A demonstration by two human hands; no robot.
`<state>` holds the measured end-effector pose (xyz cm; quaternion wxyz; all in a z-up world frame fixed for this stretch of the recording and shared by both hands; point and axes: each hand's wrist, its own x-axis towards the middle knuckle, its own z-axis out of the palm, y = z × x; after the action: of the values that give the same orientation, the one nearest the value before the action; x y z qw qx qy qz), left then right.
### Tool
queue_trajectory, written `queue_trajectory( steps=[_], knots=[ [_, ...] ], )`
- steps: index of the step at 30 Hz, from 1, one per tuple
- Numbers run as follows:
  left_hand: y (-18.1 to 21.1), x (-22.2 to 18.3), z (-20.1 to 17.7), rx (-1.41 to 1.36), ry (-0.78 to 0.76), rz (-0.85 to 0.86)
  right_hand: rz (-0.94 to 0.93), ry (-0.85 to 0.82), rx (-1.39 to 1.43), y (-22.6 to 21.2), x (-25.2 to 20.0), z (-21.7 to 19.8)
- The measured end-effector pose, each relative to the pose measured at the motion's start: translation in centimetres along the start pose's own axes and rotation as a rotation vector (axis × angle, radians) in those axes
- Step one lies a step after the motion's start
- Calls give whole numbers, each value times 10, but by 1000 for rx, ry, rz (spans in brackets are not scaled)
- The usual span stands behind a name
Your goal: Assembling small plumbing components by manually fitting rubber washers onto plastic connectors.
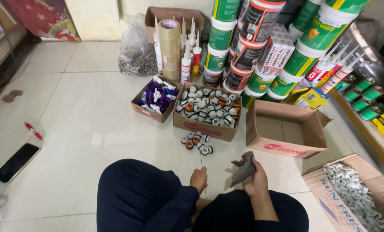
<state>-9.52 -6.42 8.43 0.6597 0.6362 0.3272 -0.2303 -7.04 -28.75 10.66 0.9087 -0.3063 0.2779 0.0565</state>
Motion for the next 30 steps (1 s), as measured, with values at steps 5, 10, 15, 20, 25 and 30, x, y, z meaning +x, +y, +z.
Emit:
queue_trajectory(
  steps=[5,10,15,20,25,30],
  knots=[
    [0,-31,12,193,140,131,-80,124,-104,-6,-15,7],
    [15,-48,14,265,295,361,-104,113,-51,17,3,14],
    [40,190,-164,336,361,550,-6,38,-104,32,10,22],
    [21,95,-13,83,304,423,-22,-14,-171,48,50,-1],
    [-13,4,81,4,238,230,-52,-95,-317,51,47,-25],
    [-19,5,94,108,123,203,-41,-184,-791,49,37,-30]
  ],
)
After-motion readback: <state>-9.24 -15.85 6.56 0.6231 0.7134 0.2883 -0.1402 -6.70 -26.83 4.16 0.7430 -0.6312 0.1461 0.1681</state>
